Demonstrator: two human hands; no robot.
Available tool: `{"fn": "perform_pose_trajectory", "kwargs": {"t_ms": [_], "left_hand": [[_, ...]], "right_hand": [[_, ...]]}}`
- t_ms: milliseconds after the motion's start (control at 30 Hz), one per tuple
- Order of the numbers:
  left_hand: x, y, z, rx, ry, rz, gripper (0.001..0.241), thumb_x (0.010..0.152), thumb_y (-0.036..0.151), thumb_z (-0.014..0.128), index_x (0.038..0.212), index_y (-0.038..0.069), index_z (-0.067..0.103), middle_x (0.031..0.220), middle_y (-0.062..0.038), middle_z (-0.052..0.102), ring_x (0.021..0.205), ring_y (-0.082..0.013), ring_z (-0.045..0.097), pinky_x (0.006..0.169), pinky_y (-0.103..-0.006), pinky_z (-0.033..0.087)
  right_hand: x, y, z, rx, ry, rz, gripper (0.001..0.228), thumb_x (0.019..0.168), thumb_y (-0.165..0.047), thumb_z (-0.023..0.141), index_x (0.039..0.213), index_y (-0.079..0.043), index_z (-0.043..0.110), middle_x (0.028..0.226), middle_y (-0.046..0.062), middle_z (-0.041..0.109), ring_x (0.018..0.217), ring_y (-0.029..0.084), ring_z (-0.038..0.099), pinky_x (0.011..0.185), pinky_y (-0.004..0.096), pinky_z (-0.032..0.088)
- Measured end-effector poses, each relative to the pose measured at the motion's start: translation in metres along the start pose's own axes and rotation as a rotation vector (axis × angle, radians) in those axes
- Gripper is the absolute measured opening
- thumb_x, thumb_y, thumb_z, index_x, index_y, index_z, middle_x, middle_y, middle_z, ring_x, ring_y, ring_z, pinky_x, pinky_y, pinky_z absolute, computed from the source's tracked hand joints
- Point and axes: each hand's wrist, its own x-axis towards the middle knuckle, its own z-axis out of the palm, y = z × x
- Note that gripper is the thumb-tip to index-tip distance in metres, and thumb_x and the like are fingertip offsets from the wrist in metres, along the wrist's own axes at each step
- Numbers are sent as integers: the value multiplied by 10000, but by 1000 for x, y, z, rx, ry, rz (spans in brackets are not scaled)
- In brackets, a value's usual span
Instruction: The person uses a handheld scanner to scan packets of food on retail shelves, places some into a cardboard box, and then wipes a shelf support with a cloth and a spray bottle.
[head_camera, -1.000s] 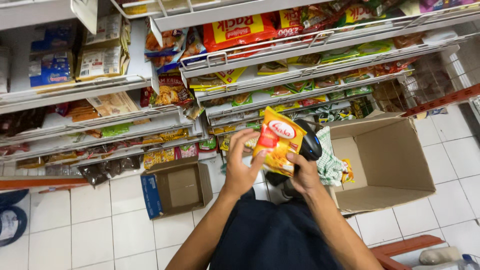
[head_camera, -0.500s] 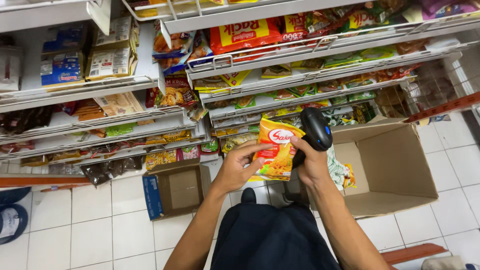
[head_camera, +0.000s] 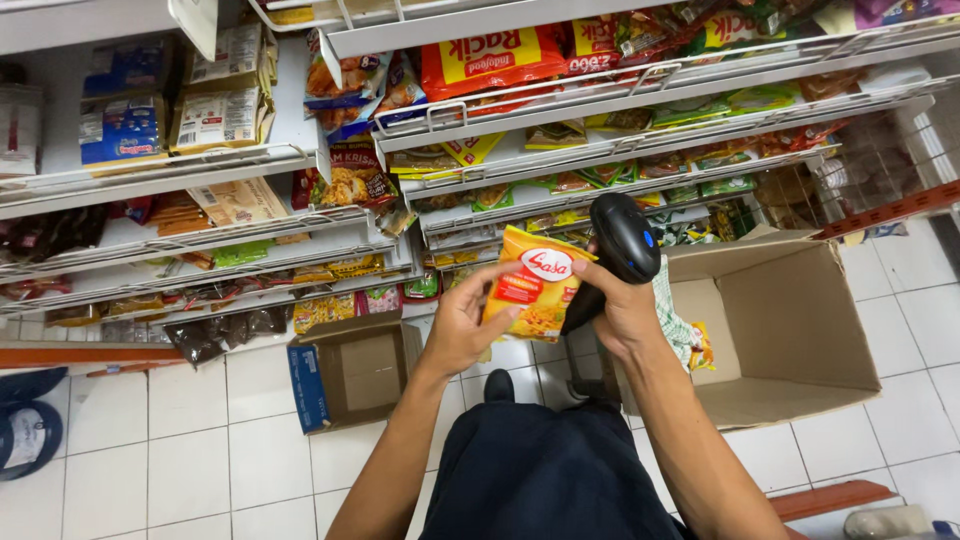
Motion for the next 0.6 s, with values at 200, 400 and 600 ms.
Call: {"fn": "perform_pose_trajectory", "kwargs": {"t_ms": [200, 400, 600], "left_hand": [[1, 9, 13, 179, 43, -51, 799, 863, 14, 794, 1560, 30, 405, 1416, -129, 587, 1263, -161, 601, 1094, -321, 504], [-1, 15, 9, 154, -4, -132, 787, 867, 14, 785, 1560, 45, 414, 1420, -130, 593, 1268, -159, 605, 1092, -313, 508], [-11, 20, 0, 251, -18, -282, 714, 834, 51, 800, 1491, 55, 521, 1299, -106, 675, 1142, -143, 658, 1000, -304, 546]], "right_hand": [[-4, -3, -1, -82, 8, -54, 359, 788, 7, 819, 1094, -85, 655, 1025, 10, 650, 998, 151, 632, 921, 326, 518], [6, 6, -13, -163, 57, -56, 407, 766, 23, 820, 1115, -91, 645, 1030, 11, 649, 999, 154, 630, 915, 325, 513], [12, 1, -29, -176, -3, 131, 416, 750, 43, 803, 1111, -88, 642, 1020, 6, 644, 978, 170, 633, 866, 350, 522]]}}
